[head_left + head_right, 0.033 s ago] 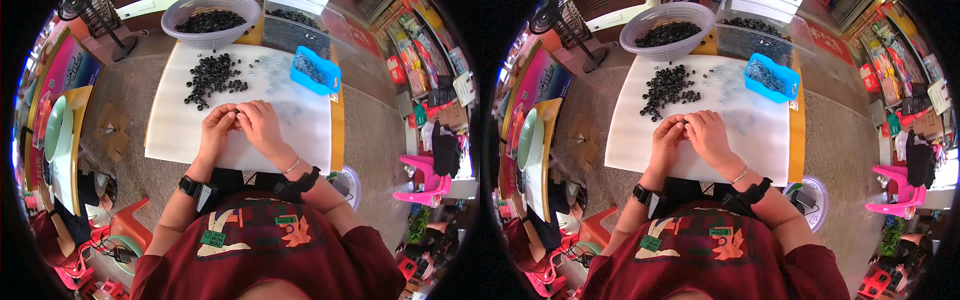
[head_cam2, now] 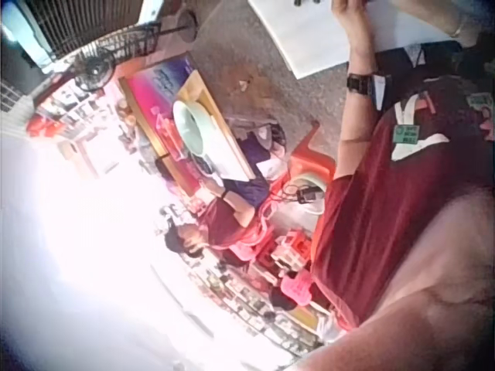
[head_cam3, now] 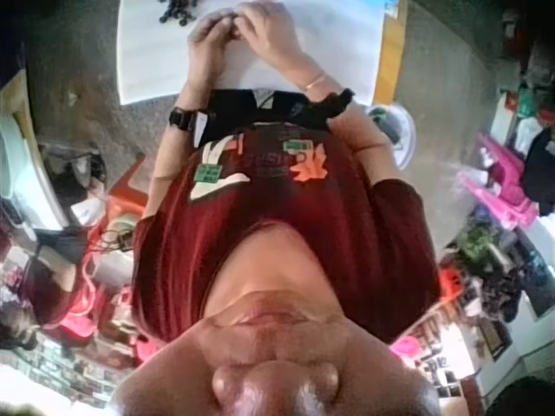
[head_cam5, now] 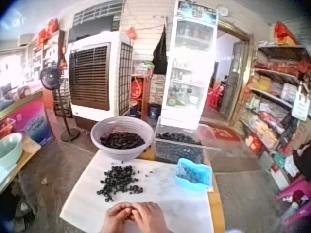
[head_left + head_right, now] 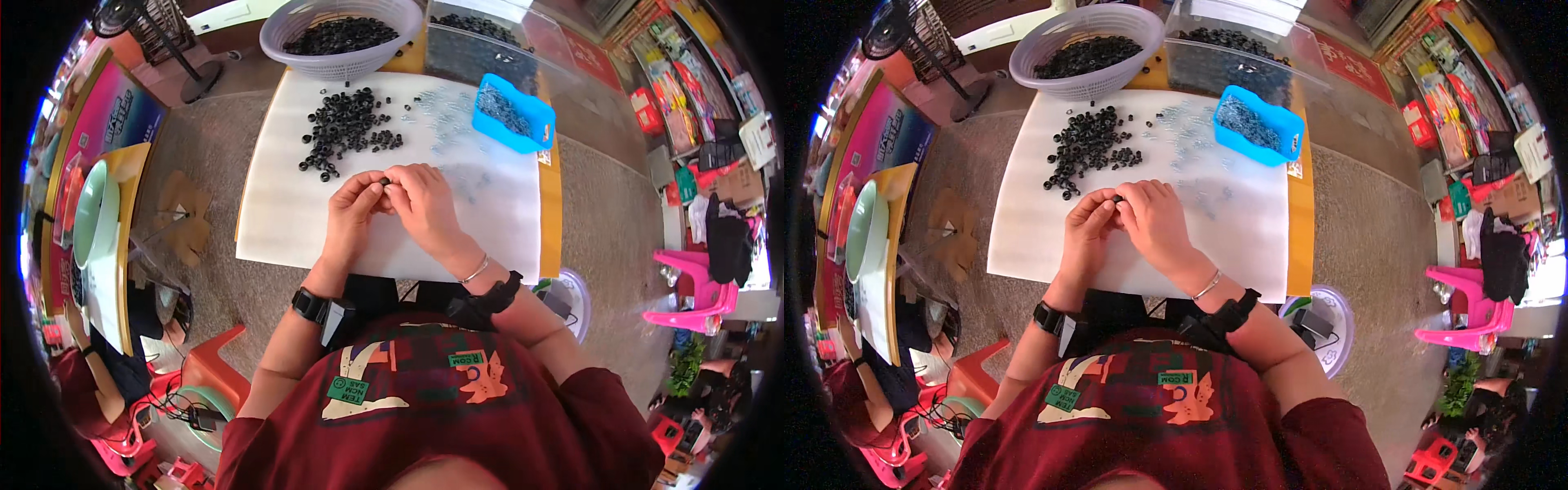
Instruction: Assembling small black plastic circular components by manually inserting blue plastic pins.
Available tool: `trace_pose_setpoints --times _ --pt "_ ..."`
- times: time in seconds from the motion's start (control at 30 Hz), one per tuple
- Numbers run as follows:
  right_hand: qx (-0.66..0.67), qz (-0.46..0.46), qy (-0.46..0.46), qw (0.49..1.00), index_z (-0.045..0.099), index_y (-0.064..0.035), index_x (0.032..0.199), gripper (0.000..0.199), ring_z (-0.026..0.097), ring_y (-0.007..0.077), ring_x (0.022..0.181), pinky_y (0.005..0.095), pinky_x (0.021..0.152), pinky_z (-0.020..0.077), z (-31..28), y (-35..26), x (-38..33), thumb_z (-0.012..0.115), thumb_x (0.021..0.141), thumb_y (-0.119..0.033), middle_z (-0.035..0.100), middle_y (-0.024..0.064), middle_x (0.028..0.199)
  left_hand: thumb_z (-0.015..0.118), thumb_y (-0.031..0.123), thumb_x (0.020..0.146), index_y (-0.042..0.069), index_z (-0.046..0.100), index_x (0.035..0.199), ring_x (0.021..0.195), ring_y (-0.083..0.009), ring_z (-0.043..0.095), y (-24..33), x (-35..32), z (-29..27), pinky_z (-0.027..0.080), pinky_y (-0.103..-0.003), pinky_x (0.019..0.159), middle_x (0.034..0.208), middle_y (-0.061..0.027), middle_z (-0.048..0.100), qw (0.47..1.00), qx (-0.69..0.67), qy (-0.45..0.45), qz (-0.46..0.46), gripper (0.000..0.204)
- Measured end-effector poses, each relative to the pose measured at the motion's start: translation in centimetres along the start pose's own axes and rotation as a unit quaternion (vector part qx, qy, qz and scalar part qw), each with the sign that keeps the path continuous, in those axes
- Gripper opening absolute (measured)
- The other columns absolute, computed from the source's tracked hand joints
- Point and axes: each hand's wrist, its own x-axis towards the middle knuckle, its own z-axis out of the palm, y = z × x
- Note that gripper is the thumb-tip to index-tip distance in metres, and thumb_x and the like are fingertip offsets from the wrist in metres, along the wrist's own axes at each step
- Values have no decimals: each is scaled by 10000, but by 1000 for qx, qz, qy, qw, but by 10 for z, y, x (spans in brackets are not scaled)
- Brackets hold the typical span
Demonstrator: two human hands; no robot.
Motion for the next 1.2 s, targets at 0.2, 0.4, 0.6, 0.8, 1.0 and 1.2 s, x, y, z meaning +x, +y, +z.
trace_pose_setpoints --times 0.2,0.4,0.6,0.8,1.0,1.2 --pt "74 22 -10 997 596 -59 945 119 565 310 827 416 738 429 0 1 -3 584 827 -62 605 98 856 536 84 951 -11 588 1071 750 -137 617 0 1 -8 533 -290 718 934 -81 648 999 -15 -27 -24 161" --pt "20 14 18 1000 614 -59 915 112 568 313 798 417 729 431 -23 29 -10 598 808 -31 601 102 832 512 72 955 -19 581 1089 739 -139 606 4 0 -7 539 -290 705 919 -96 629 999 -24 -13 -25 176" --pt "-102 95 58 988 634 -70 848 60 575 296 798 412 723 429 -66 88 -14 629 792 -50 606 83 803 499 70 960 -15 573 1102 752 -139 603 6 0 -2 539 -289 713 952 -104 624 999 -36 -21 -25 181" --pt "-107 56 11 993 651 -83 841 62 563 272 830 394 742 411 -56 85 -7 634 788 -56 596 60 809 485 67 966 -8 562 1106 755 -135 605 5 1 -6 539 -289 715 961 -105 625 998 -46 -19 -26 176" --pt "-134 56 -81 986 680 -102 845 83 531 238 908 386 808 373 -59 81 -5 667 765 -81 588 30 882 495 79 963 -5 559 1125 755 -134 599 4 1 -7 529 -280 708 959 -111 627 998 -41 -25 -35 193" --pt "-152 34 -86 984 689 -117 842 86 523 237 898 393 791 363 -64 89 -6 663 765 -89 576 23 877 490 76 967 -10 557 1116 782 -128 604 5 1 -6 539 -288 724 966 -104 620 998 -43 -31 -41 185"
